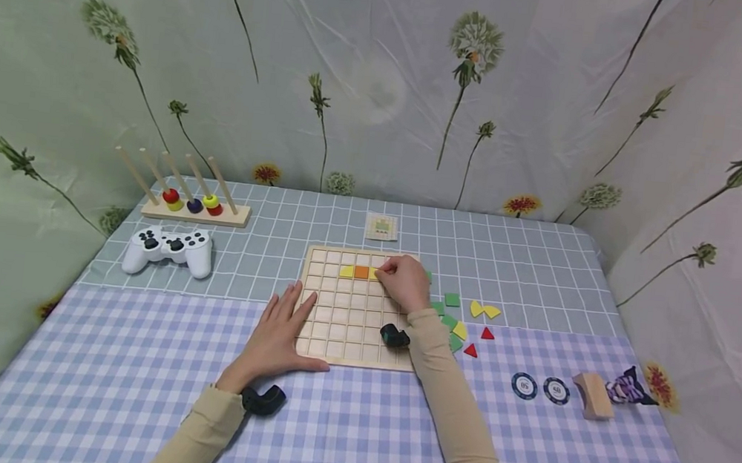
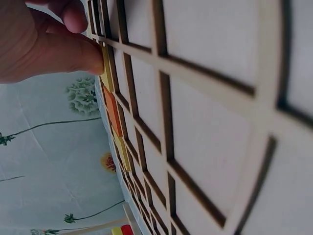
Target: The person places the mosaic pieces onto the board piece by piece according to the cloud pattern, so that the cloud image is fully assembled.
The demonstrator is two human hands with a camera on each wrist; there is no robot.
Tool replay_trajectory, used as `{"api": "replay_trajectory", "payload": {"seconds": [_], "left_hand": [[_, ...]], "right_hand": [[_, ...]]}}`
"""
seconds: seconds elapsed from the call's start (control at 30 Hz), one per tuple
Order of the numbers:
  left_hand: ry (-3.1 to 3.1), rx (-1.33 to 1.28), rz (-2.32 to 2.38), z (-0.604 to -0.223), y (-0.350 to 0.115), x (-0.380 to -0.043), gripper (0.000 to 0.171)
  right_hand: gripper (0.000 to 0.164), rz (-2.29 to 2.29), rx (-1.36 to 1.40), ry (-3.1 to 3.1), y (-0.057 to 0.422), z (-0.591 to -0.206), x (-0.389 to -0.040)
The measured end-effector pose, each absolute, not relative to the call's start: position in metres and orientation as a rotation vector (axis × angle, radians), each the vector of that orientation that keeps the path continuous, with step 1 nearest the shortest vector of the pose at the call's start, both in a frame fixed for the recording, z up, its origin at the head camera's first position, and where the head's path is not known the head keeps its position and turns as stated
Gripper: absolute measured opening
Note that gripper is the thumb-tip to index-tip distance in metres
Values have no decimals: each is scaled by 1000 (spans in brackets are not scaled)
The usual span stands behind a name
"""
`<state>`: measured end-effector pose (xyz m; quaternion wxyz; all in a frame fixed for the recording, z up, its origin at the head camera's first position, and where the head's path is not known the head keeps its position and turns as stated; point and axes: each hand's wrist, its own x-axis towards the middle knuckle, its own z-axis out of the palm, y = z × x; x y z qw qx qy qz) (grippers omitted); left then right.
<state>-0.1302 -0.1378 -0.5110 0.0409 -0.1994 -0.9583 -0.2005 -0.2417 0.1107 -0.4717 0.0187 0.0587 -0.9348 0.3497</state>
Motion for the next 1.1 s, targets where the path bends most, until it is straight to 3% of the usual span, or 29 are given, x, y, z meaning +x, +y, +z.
{"api": "replay_trajectory", "payload": {"seconds": [0.33,0.57,1.1], "left_hand": [[-2951,-605,-614,-508,-135,-130,124],[-2948,-608,-613,-508,-135,-131,124],[-2933,-614,-642,-509,-137,-129,123]], "right_hand": [[16,1117,322,-2931,128,-463,-228],[19,1117,327,-2873,165,-452,-211],[29,849,-117,-3014,246,-449,-183]]}}
